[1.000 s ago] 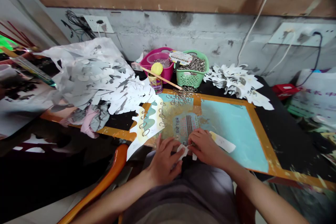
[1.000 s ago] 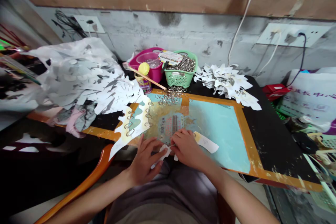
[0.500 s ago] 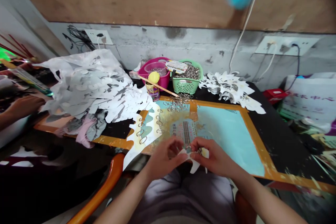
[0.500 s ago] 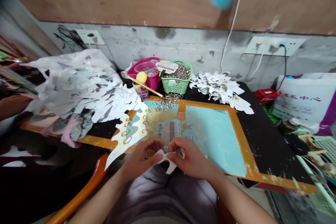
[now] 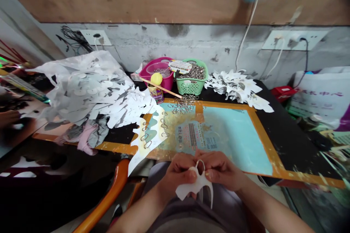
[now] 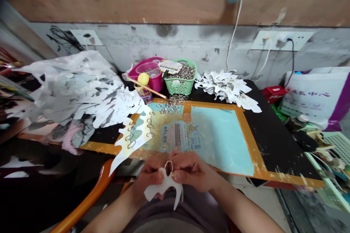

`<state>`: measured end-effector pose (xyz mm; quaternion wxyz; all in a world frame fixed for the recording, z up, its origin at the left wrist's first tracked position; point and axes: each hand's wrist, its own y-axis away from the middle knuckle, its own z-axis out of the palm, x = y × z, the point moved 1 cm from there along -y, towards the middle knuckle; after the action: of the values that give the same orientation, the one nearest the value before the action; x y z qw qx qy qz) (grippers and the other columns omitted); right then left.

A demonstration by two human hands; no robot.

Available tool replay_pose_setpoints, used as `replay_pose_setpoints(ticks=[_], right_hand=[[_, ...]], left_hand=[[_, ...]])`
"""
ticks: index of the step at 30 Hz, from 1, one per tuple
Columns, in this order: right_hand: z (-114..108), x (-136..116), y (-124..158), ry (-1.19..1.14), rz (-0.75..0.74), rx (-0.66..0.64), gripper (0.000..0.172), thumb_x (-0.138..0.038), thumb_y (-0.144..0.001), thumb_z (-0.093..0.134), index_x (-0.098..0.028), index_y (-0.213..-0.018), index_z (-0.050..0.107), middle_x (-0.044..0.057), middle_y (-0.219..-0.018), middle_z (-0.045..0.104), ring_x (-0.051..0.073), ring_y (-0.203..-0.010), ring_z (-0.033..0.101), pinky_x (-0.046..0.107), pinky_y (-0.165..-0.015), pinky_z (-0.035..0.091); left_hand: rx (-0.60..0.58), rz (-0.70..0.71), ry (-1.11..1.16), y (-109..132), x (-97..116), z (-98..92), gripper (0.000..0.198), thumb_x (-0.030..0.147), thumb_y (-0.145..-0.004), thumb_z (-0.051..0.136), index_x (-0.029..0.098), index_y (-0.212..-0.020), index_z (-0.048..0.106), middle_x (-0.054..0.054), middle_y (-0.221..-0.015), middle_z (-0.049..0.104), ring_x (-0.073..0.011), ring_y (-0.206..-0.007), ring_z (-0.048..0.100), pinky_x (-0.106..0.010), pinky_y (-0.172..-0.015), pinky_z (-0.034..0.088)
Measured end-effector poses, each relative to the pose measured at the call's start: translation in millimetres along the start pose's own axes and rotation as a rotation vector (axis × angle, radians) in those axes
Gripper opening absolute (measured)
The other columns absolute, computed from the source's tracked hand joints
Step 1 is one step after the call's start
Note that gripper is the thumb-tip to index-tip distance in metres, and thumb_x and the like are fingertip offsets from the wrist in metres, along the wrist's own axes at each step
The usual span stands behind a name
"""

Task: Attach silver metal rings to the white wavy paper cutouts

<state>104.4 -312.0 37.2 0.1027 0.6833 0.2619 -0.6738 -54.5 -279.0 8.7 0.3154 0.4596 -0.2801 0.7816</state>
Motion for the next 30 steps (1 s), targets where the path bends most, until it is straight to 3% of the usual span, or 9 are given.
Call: replay_pose_setpoints(ticks=[3,6,9,11,16,22,24,27,30], right_hand=[[7,14,7,-0.108,0.022,0.135,0.054,-0.064,-0.090,0.054,-0.021,-0.058,0.049,-0.001,-0.061,0.049,0.015,-0.061,0.042,0.035,-0.080,0.042],[8,19,13,-0.168,0.050,0.214,0.048,-0.057,-0.094,0.052,-0.020,-0.062,0.053,0.001,-0.063,0.055,0.017,-0.063,0.049,0.033,-0.072,0.042],[6,15,18,-0.017,0.046,0.301,0.044,-0.049,-0.097,0.051,-0.020,-0.064,0.056,0.004,-0.066,0.057,0.019,-0.072,0.053,0.034,-0.077,0.041],[6,12,20,0.043,0.058,0.329,0.044,-0.049,-0.096,0.052,-0.019,-0.064,0.057,0.004,-0.068,0.056,0.020,-0.074,0.053,0.033,-0.075,0.041],[8,18,20,-0.146,0.112,0.285,0.046,-0.063,-0.088,0.057,-0.019,-0.076,0.057,0.001,-0.067,0.052,0.015,-0.060,0.048,0.025,-0.055,0.037],[2,11,17,-0.332,0.110,0.172,0.070,-0.087,-0.070,0.053,-0.018,-0.081,0.059,0.003,-0.073,0.055,0.019,-0.063,0.054,0.028,-0.058,0.043],[0,6,15,-0.268,0.158,0.173,0.061,-0.079,-0.077,0.057,-0.018,-0.079,0.060,0.003,-0.071,0.056,0.018,-0.064,0.054,0.027,-0.058,0.042],[2,2,12,-0.178,0.214,0.196,0.040,-0.053,-0.089,0.062,-0.017,-0.072,0.059,0.000,-0.064,0.052,0.013,-0.058,0.047,0.022,-0.053,0.034],[13,6,7,-0.384,0.195,0.269,0.040,-0.048,-0.084,0.070,-0.015,-0.063,0.058,-0.002,-0.058,0.047,0.009,-0.051,0.036,0.022,-0.048,0.026]], left_hand=[[0.076,-0.063,0.110,0,-12,4.6,0.054,0.060,-0.070,0.074,0.015,-0.046,0.059,-0.003,-0.040,0.052,-0.0086,-0.031,0.042,-0.021,-0.035,0.029],[0.139,-0.208,0.181,2,-17,-0.6,0.054,0.065,-0.078,0.064,0.012,-0.066,0.067,-0.006,-0.049,0.060,-0.0124,-0.035,0.051,-0.021,-0.035,0.035],[0.102,-0.242,0.024,2,-6,-5.9,0.056,0.066,-0.081,0.060,0.011,-0.078,0.070,-0.007,-0.058,0.065,-0.0147,-0.045,0.057,-0.023,-0.042,0.044],[0.046,-0.267,-0.138,1,5,-5.0,0.048,0.058,-0.080,0.067,0.011,-0.073,0.067,-0.005,-0.057,0.063,-0.0124,-0.047,0.055,-0.022,-0.046,0.044],[-0.049,-0.264,-0.249,-2,25,4.4,0.047,0.054,-0.085,0.064,0.011,-0.065,0.064,-0.004,-0.056,0.058,-0.0102,-0.046,0.052,-0.020,-0.045,0.043],[-0.026,-0.336,-0.116,0,21,1.8,0.044,0.054,-0.077,0.072,0.011,-0.065,0.067,-0.004,-0.054,0.060,-0.0092,-0.040,0.052,-0.017,-0.034,0.039],[-0.007,-0.344,-0.109,1,19,0.2,0.043,0.053,-0.076,0.073,0.011,-0.066,0.068,-0.004,-0.053,0.062,-0.0071,-0.036,0.048,-0.015,-0.031,0.031],[-0.010,-0.315,-0.098,3,18,0.9,0.042,0.053,-0.076,0.074,0.011,-0.068,0.072,-0.005,-0.052,0.063,-0.0060,-0.032,0.045,-0.015,-0.029,0.024],[-0.052,-0.253,-0.036,6,16,5.0,0.045,0.056,-0.075,0.073,0.013,-0.064,0.074,-0.005,-0.050,0.064,-0.0056,-0.030,0.043,-0.016,-0.028,0.021]])
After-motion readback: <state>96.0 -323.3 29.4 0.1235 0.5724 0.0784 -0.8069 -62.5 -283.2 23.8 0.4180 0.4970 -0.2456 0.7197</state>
